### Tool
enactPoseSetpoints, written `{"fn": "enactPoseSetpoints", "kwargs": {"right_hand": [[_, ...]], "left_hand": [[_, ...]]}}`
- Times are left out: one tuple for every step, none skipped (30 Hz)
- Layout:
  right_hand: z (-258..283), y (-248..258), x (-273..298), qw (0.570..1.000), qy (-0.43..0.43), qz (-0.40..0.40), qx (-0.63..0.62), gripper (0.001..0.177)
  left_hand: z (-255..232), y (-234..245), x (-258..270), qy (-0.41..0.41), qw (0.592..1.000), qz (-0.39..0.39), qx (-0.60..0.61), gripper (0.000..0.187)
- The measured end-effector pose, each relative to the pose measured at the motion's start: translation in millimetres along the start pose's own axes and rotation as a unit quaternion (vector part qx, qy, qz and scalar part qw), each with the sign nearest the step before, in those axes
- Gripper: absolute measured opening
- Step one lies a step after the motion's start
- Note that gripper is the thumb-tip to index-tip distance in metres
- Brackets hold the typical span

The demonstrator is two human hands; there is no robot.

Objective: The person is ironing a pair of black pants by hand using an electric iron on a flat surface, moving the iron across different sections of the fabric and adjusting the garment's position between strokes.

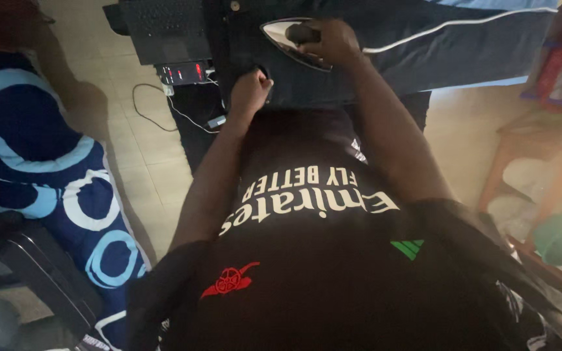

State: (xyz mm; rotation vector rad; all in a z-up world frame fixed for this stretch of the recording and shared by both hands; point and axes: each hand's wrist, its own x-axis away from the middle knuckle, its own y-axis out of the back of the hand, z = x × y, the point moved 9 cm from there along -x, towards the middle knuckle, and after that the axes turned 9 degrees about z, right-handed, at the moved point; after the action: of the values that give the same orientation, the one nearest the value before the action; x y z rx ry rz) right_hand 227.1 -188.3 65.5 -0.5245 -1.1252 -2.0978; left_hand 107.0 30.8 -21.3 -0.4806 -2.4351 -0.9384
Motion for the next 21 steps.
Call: {"fn": "enactPoseSetpoints", "kwargs": {"right_hand": [[1,6,1,0.999,-0.009,-0.011,-0.033,0.063],[-2,10,3,0.997,-0.018,-0.021,-0.067,0.062],[-8,13,4,0.994,-0.027,-0.03,-0.1,0.062],[-1,14,5,0.996,0.028,-0.044,-0.076,0.061],[2,15,7,0.994,0.083,-0.058,-0.051,0.059],[5,21,7,0.987,0.139,-0.076,-0.023,0.058],[-2,23,5,0.988,0.128,-0.083,0.014,0.059],[-8,21,3,0.988,0.119,-0.085,0.051,0.06],[-12,20,0,0.986,0.11,-0.087,0.088,0.061],[-19,14,1,0.991,0.091,-0.08,0.062,0.059],[-26,11,2,0.994,0.072,-0.073,0.036,0.056],[-32,14,2,0.996,0.052,-0.075,0.014,0.053],[-29,11,8,0.994,0.069,-0.085,0.007,0.053],[-26,9,15,0.992,0.085,-0.098,0.001,0.053],[-23,12,18,0.989,0.101,-0.111,-0.005,0.053],[-27,10,21,0.992,0.08,-0.1,0.007,0.054],[-32,8,23,0.994,0.058,-0.089,0.019,0.054],[-37,6,23,0.996,0.037,-0.077,0.032,0.055],[-39,4,27,0.996,0.029,-0.086,0.02,0.054],[-41,5,28,0.995,0.024,-0.096,0.011,0.053],[-44,6,30,0.994,0.019,-0.105,0.002,0.052]], "left_hand": [[1,2,0,-0.005,1.0,-0.009,0.0,0.028],[0,2,1,-0.01,1.0,-0.018,0.001,0.028],[-1,1,1,-0.015,1.0,-0.027,0.001,0.027],[2,-1,4,-0.014,0.999,-0.03,0.01,0.027],[4,-3,8,-0.012,0.999,-0.033,0.018,0.027],[4,-2,3,-0.017,0.999,-0.039,0.027,0.027],[3,-1,0,-0.025,0.999,-0.038,0.025,0.027],[4,-2,3,-0.028,0.999,-0.039,0.025,0.028],[5,-3,4,-0.031,0.998,-0.039,0.025,0.028],[7,-5,8,-0.032,0.998,-0.043,0.024,0.028],[8,-5,7,-0.033,0.998,-0.047,0.022,0.028],[4,-2,1,-0.043,0.997,-0.054,0.019,0.028],[6,-4,3,-0.029,0.998,-0.049,0.006,0.028],[5,-4,3,-0.018,0.999,-0.044,-0.008,0.028],[4,-3,1,-0.006,0.999,-0.04,-0.021,0.027],[1,-3,3,-0.01,0.999,-0.044,-0.018,0.028],[0,-2,3,-0.015,0.999,-0.047,-0.014,0.028],[-2,0,4,-0.019,0.998,-0.052,-0.01,0.029],[-1,0,4,-0.012,0.999,-0.044,-0.021,0.028],[-2,2,3,-0.005,0.999,-0.04,-0.03,0.028],[-3,3,2,0.001,0.999,-0.036,-0.04,0.027]]}}
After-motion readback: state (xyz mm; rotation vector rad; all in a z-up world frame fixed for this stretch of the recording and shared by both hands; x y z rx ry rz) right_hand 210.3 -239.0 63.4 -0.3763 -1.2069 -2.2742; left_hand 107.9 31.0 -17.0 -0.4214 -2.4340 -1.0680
